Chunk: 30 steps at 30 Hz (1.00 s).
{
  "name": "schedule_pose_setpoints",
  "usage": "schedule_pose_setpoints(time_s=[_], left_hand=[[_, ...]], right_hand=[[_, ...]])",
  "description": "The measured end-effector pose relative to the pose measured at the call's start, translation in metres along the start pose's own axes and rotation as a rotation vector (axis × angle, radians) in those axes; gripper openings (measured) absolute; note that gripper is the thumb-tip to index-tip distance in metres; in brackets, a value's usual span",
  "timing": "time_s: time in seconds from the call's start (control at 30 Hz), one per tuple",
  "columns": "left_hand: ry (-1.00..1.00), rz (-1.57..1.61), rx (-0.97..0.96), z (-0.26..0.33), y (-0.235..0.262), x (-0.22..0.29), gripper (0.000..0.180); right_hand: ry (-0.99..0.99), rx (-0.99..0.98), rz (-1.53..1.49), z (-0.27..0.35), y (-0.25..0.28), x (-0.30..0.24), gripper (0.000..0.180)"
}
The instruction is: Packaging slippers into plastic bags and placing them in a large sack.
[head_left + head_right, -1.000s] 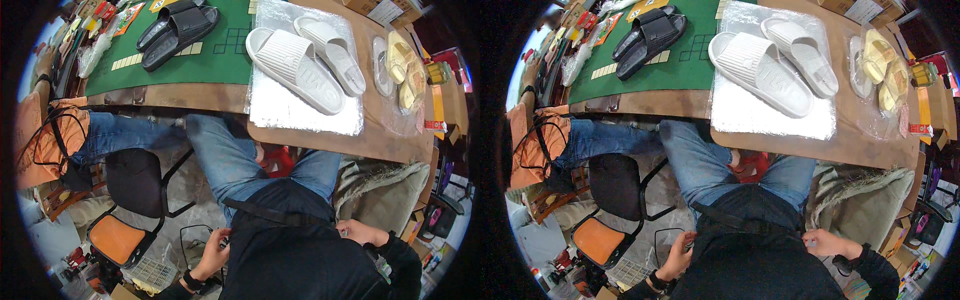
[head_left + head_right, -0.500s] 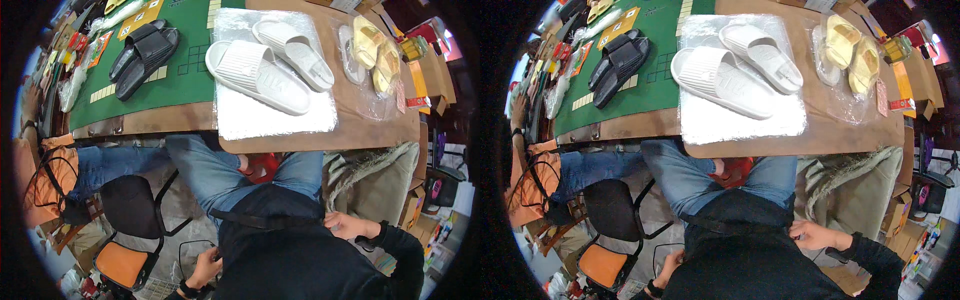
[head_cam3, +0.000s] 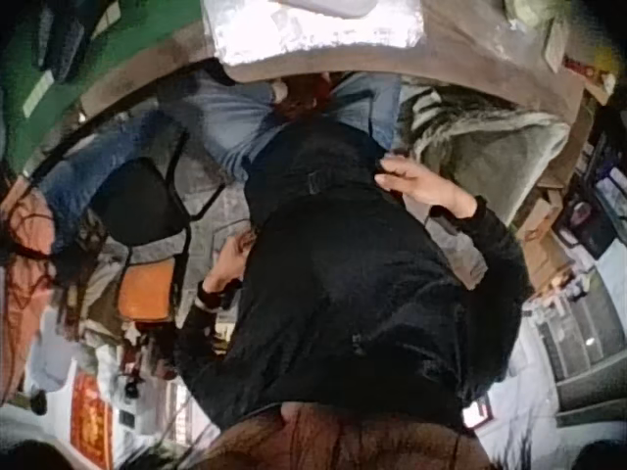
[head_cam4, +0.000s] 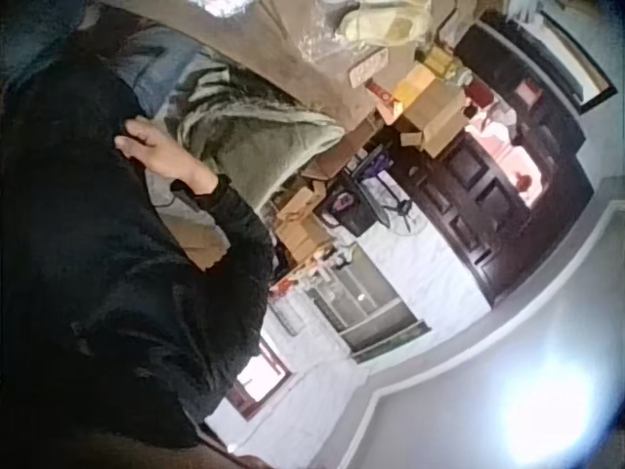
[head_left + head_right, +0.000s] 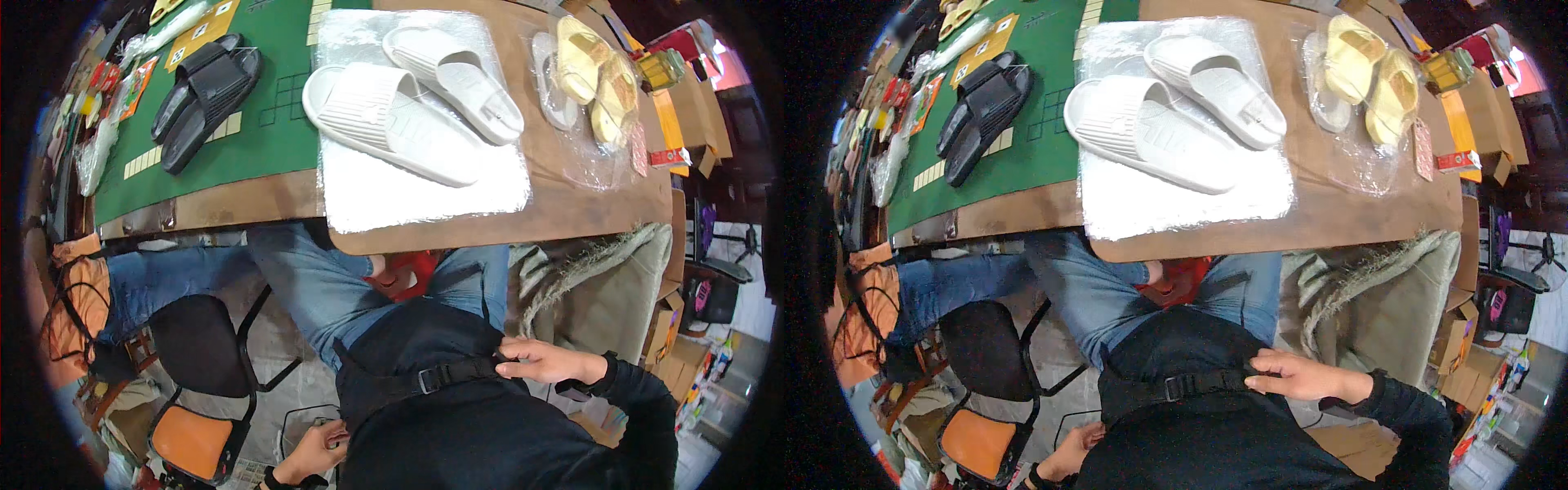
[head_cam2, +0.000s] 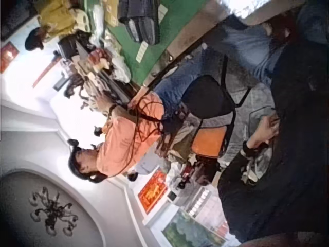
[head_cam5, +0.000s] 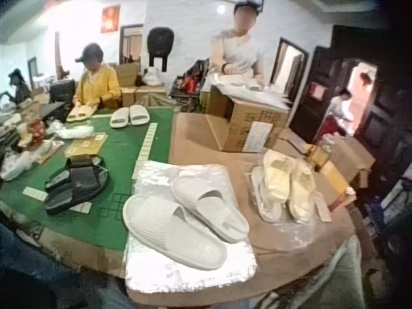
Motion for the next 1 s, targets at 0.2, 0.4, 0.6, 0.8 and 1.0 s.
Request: schedule_pose_setpoints(time_s=[0.2, 0.4, 0.6, 0.8, 1.0], left_hand=[[-0.252, -0.8, -0.037, -0.02, 0.012, 0.089, 0.025], [-0.339, -0.616, -0.181, -0.071, 0.013, 0.18, 0.035], [-0.399, -0.83, -0.357, -0.134, -0.034, 0.183, 0.041], [-0.579, -0.421, -0.461, -0.174, -0.065, 0.189, 0.038], [-0.398, -1.106, -0.398, -0.151, -0.081, 0.191, 0.054]], right_hand=[[0.05, 0.263, 0.536, -0.014, 0.049, -0.024, 0.022], [0.111, 0.491, 0.495, -0.068, 0.078, -0.05, 0.023], [0.175, 0.757, 0.617, -0.103, 0.113, -0.065, 0.029], [-0.018, 0.669, 0.712, -0.174, 0.178, -0.086, 0.032], [-0.133, 0.666, 0.945, -0.257, 0.229, -0.067, 0.036]])
Point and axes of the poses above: each hand's wrist, its own z-axis away from the middle knuckle, its own y-axis out of the back of the hand, x = y × z, the point moved 4 cm from there along -z, towards the middle knuckle, and after that the axes turned 6 degrees about z, right-handed, at the moved point
